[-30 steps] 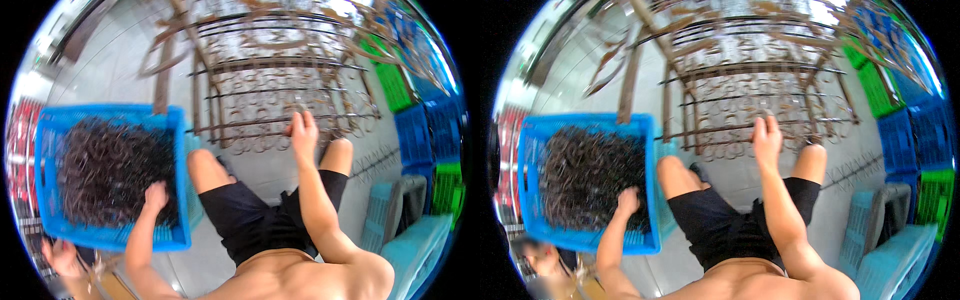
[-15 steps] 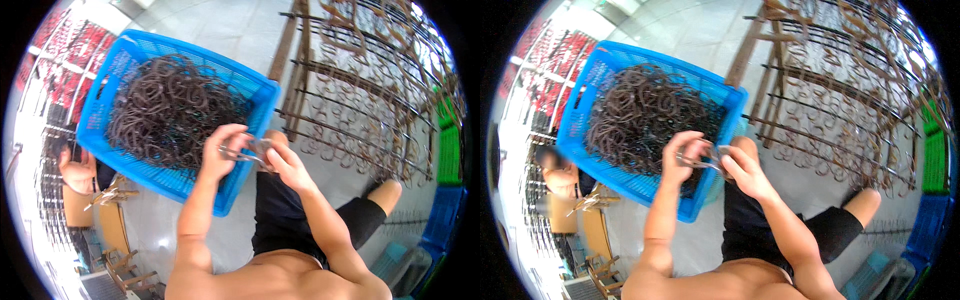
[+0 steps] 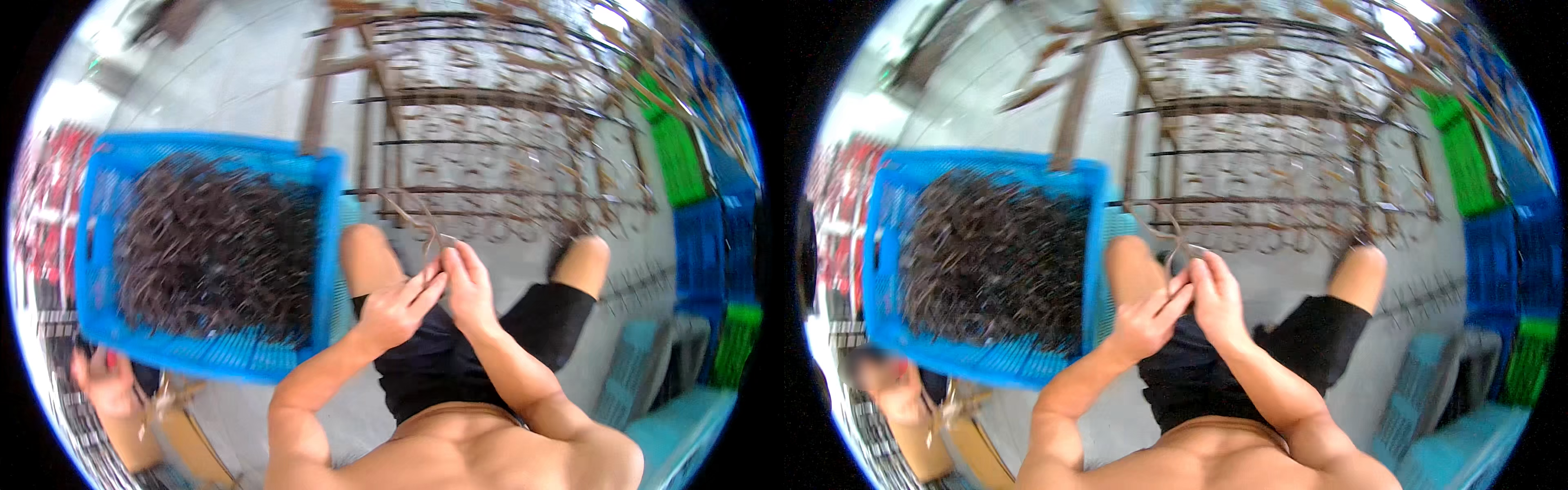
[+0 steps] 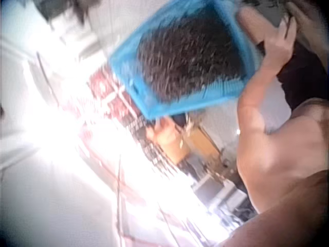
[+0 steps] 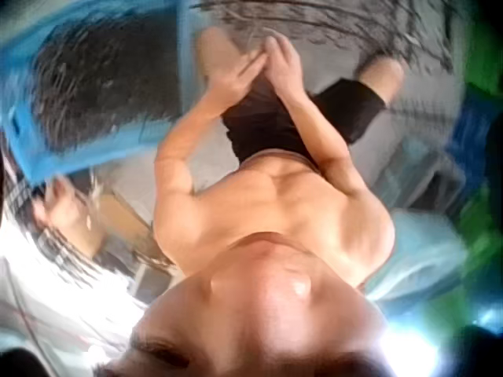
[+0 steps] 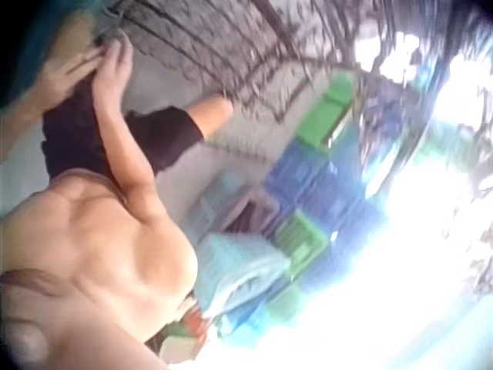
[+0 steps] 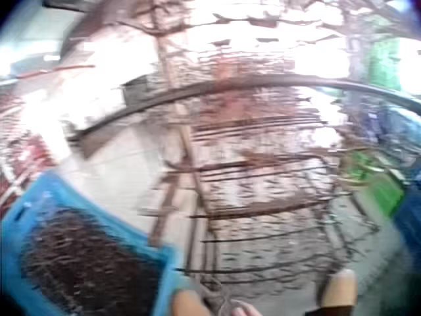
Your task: The person sits on the floor and repeatedly picks metal rings from a blue basket, then hangs them one by one onto horizontal bars of a multi-tiered metal rack. The person occasionally shifts the basket and adjusts the rack while continuing to hang rings.
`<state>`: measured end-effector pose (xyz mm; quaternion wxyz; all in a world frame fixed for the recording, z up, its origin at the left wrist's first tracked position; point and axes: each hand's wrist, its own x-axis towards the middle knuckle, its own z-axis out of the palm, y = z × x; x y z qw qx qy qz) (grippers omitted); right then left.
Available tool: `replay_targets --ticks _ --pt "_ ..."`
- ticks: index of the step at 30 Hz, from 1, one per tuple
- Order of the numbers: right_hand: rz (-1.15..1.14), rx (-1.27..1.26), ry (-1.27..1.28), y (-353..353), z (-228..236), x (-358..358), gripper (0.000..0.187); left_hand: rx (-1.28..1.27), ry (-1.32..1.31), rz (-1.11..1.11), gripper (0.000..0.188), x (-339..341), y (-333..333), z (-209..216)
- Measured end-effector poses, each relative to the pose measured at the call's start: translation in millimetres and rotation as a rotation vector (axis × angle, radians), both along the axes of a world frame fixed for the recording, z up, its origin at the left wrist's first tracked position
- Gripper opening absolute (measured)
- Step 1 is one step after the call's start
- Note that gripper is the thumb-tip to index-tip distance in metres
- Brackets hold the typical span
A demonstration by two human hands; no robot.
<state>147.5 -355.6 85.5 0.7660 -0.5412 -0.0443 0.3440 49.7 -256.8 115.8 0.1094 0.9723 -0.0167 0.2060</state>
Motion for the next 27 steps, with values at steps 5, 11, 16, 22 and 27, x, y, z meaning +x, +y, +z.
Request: replay_targets --ticks 5,11,16,22,27 --pt "-0.314 0.081 -0.211 -3.2 -2.9 34.0 0.016 -0.413 -0.061 -0.029 0.035 18.8 0.9 -7.1" --pt "-0.443 0.201 -0.223 7.7 2.6 56.6 0.019 -1.212 0.009 0.338 0.023 68.0 45.6 -27.2" --pt "-0.538 -0.060 -0.415 37.0 -9.1 69.9 0.017 -1.589 0.120 0.369 0.029 106.9 38.1 -30.1" --pt "-0.710 -0.304 -0.550 51.3 -34.8 80.6 0.017 -1.559 0.071 0.384 0.030 132.3 27.7 -44.3" --pt "-0.721 -0.111 -0.355 58.1 -43.5 75.1 0.017 -1.463 -0.068 0.307 0.028 137.3 27.4 -57.2"
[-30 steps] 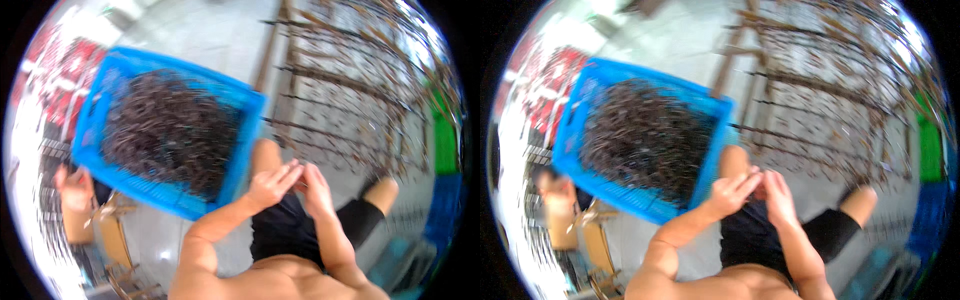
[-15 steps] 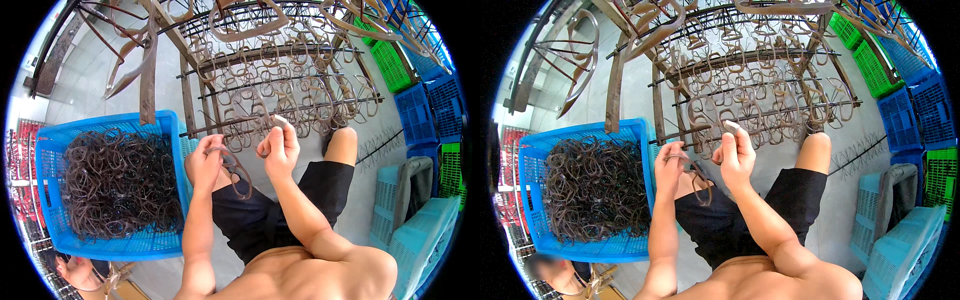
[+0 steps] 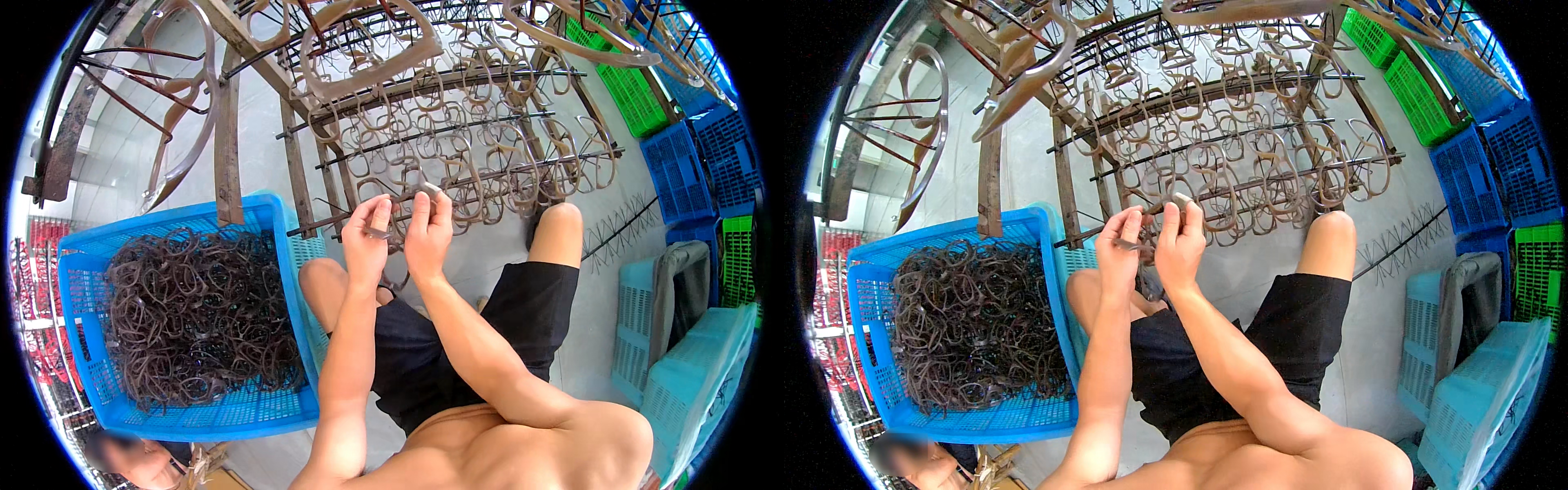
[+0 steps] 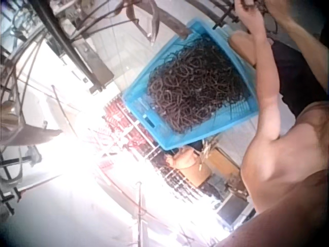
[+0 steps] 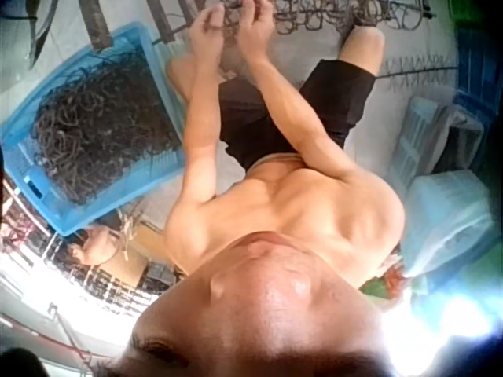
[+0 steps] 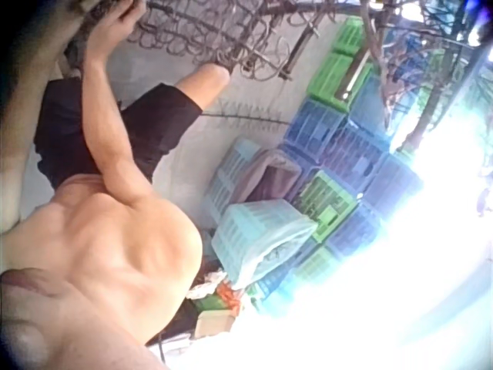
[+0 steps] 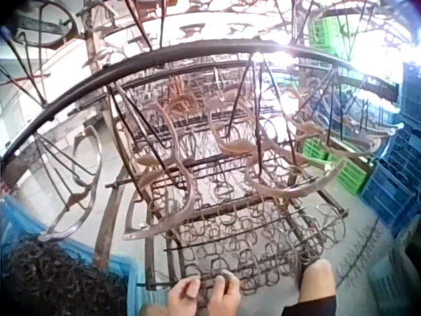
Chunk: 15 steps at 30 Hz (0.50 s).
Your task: The person sits on the floor and repeatedly picks metal rings from a blue basket, then hangs them one by one onto horizontal bars of a multi-tiered metal rack. The person occasionally shifts the basket and adjusts the rack while continuing to hang rings.
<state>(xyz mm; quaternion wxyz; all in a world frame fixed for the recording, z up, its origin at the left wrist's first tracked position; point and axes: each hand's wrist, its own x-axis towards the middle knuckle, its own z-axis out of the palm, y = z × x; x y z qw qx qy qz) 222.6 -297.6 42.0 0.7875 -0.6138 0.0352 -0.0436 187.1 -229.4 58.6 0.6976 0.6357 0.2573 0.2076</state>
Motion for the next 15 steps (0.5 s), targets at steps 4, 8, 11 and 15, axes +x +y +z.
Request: replay_targets --ticks 4,8,11,15 --pt "0.059 0.150 0.145 5.3 -2.3 7.4 0.017 -0.006 0.021 0.002 0.028 2.0 2.8 -2.0" --pt "0.067 0.345 0.227 5.3 12.7 7.7 0.016 0.079 0.056 -0.009 0.030 1.5 3.9 0.8" --pt "0.048 0.392 0.271 5.7 16.1 8.5 0.014 0.055 0.065 -0.010 0.031 1.5 1.9 8.9" --pt "0.065 0.434 0.291 7.0 18.9 5.3 0.012 0.053 0.021 0.005 0.030 -0.2 3.1 2.9"
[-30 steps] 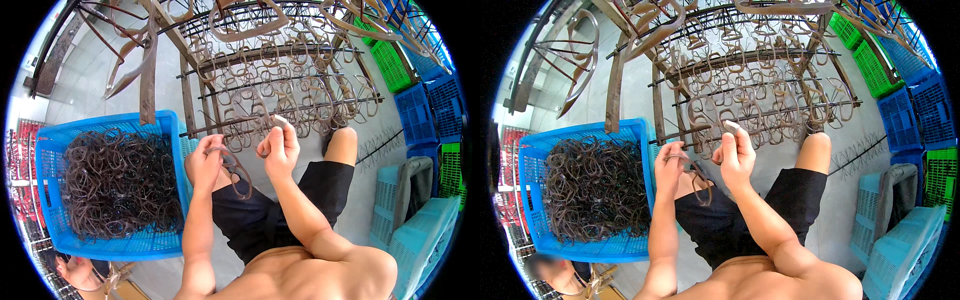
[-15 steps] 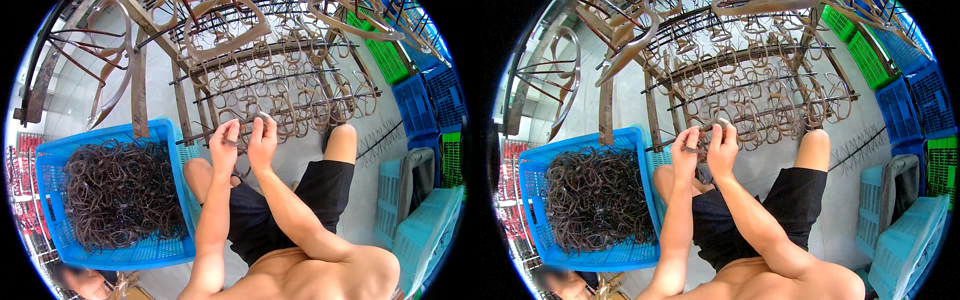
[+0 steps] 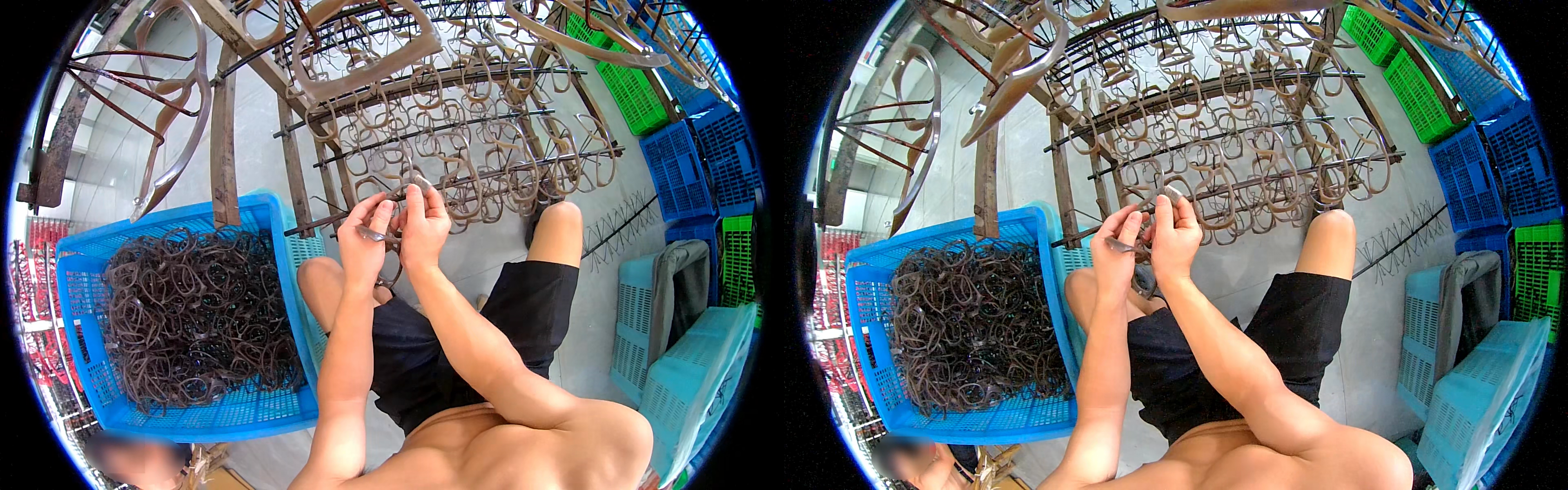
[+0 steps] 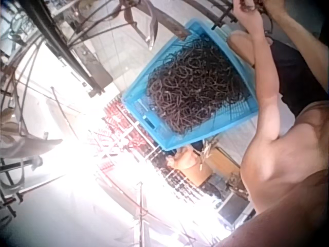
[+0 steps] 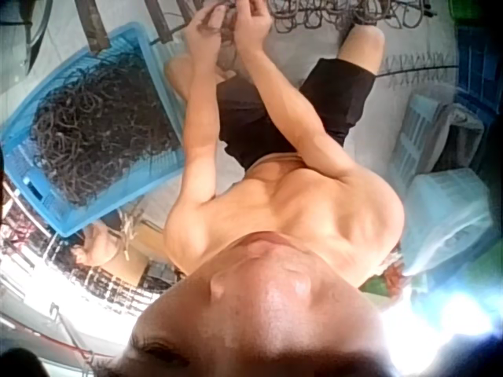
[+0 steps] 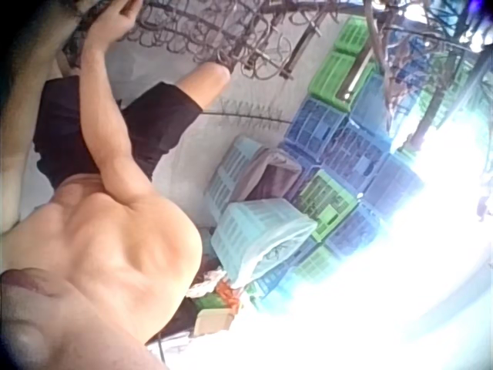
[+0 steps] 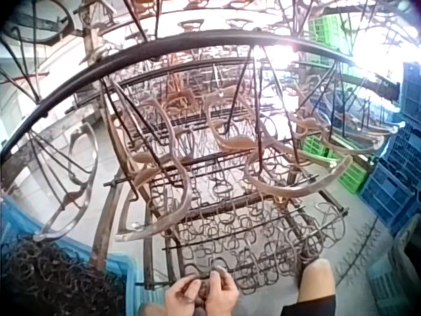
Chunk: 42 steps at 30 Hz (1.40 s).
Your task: The person sits on the floor and repeatedly picks metal rings from a blue basket, then hangs them one by one onto horizontal bars of a multi-tiered metal rack. The person occasionally shifts the basket and adjusts the rack while continuing to hang rings.
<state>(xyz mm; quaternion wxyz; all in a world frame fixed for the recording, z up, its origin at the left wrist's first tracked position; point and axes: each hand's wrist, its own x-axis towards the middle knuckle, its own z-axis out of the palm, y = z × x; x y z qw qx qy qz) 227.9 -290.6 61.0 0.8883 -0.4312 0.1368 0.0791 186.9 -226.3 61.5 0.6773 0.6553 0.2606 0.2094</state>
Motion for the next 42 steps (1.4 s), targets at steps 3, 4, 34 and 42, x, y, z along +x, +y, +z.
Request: replay_targets --ticks 3,4,34,42 --pt "-0.010 0.010 -0.026 -0.7 -5.4 1.9 0.010 0.016 0.051 -0.007 0.030 0.6 -4.4 2.3" --pt "-0.009 0.015 -0.036 0.8 -5.7 1.4 0.009 0.029 0.043 0.006 0.030 -0.8 -4.1 0.7" --pt "0.188 -0.301 -0.240 -7.3 -15.9 -2.0 0.020 -0.443 -0.075 0.265 0.019 -1.2 -16.2 -4.8" --pt "0.469 -0.572 -0.098 -51.4 -5.5 -38.9 0.048 -0.490 -0.101 0.147 0.023 -70.0 3.7 -8.1"
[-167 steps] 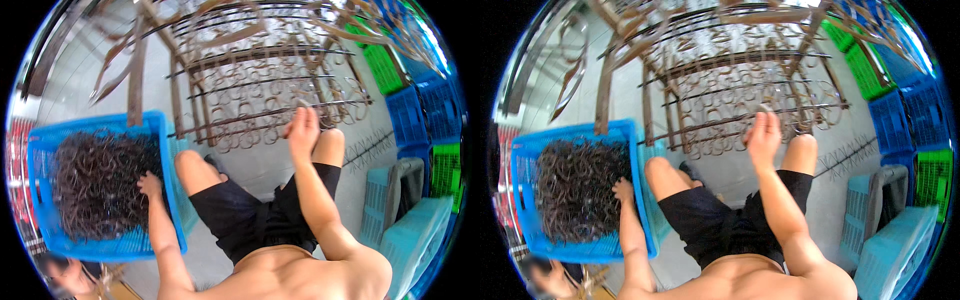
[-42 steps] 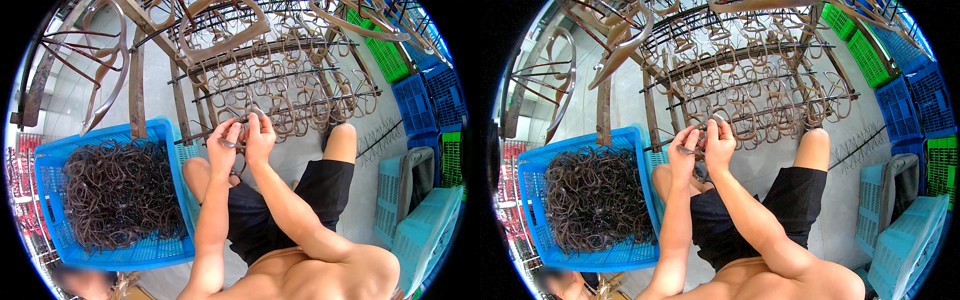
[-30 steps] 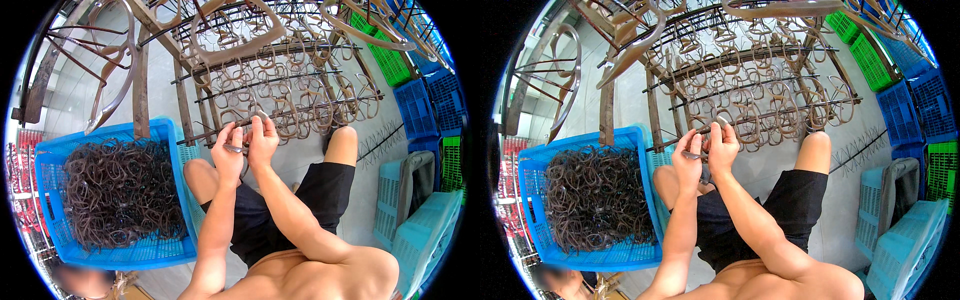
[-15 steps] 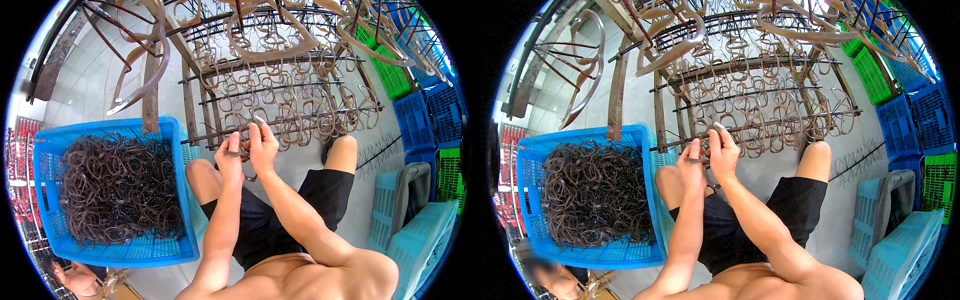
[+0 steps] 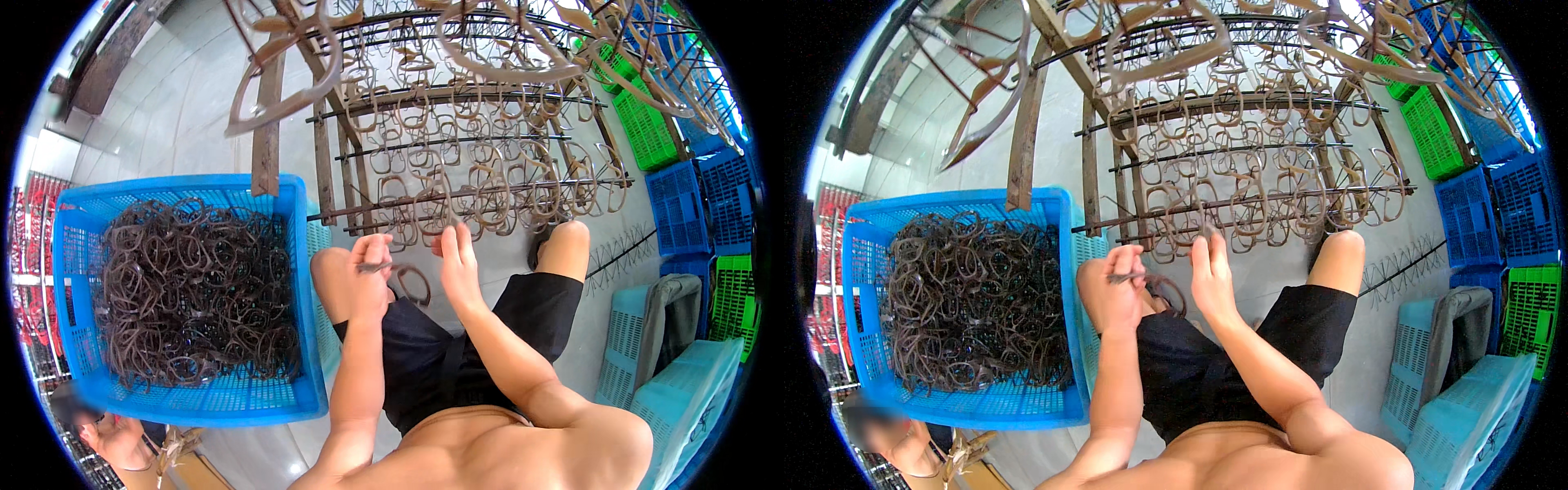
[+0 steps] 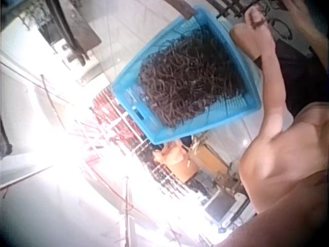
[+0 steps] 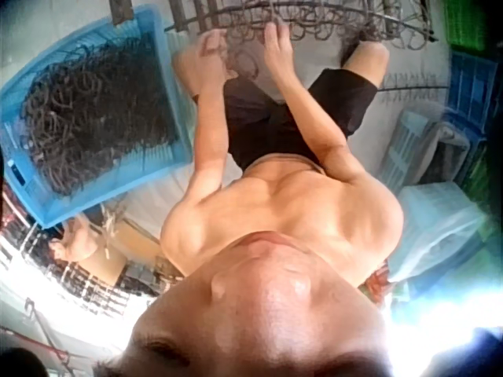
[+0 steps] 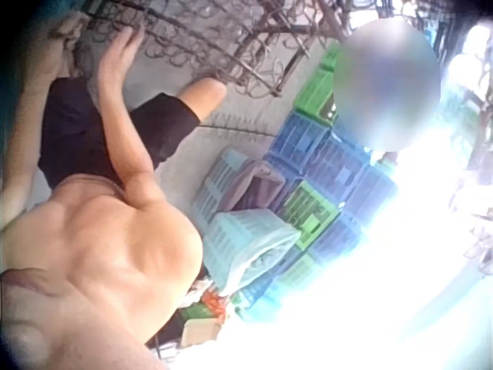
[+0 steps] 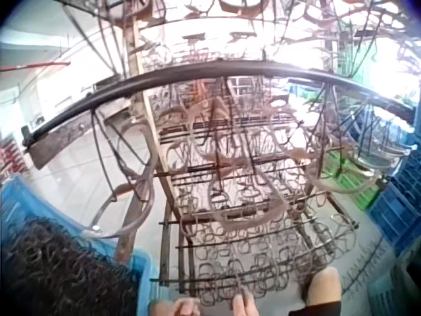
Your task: The person sits on the floor and repeatedly picks metal rings from a blue basket, then hangs them one by one onto horizontal bars of a multi-tiered metal rack. The person occasionally shifts the basket and adjusts the rack while continuing to hang rings.
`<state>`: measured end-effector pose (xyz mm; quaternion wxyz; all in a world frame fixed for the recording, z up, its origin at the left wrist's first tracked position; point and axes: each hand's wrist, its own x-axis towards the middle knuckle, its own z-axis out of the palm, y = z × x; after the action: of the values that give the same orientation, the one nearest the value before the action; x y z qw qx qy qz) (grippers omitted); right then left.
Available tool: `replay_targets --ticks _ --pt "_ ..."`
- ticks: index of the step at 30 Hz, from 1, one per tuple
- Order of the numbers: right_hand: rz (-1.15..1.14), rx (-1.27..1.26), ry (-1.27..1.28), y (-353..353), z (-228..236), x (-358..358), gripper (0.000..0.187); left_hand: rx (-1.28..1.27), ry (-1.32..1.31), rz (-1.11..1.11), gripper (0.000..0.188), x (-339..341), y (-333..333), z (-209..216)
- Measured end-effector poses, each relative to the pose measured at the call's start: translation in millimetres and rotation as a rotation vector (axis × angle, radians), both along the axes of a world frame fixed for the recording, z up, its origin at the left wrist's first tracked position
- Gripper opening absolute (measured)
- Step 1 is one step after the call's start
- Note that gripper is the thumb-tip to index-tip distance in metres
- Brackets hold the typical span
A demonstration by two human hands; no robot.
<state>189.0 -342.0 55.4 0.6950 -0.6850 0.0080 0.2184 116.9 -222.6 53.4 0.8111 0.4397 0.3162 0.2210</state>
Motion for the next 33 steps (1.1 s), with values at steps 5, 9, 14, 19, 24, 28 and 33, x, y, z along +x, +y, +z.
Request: replay_targets --ticks 5,9,14,19,24,28,33 --pt "0.104 -0.247 -0.273 -19.7 -1.7 -39.2 0.040 0.083 -0.245 0.059 0.014 -23.1 3.8 33.3" --pt "0.234 0.349 0.387 -31.9 15.0 -54.4 0.034 1.013 -0.267 -0.214 0.031 -49.7 -8.0 28.5" --pt "0.234 0.307 0.322 -11.9 46.3 -38.0 0.027 1.400 -0.210 -0.360 0.062 -34.7 -12.5 61.4" --pt "0.026 0.423 -0.139 27.5 40.7 -22.5 0.022 1.000 -0.111 0.109 0.056 -38.8 13.8 43.9" --pt "-0.182 0.300 -0.325 97.0 -13.9 -25.0 0.018 0.414 0.121 0.028 0.029 9.9 45.5 1.0" --pt "-0.266 0.161 -0.307 112.7 -17.0 -22.3 0.013 0.412 0.051 0.097 0.023 24.0 47.0 -13.4" --pt "-0.285 0.213 -0.240 117.4 -18.7 -15.5 0.015 0.353 0.045 0.127 0.021 27.5 44.5 -10.4"
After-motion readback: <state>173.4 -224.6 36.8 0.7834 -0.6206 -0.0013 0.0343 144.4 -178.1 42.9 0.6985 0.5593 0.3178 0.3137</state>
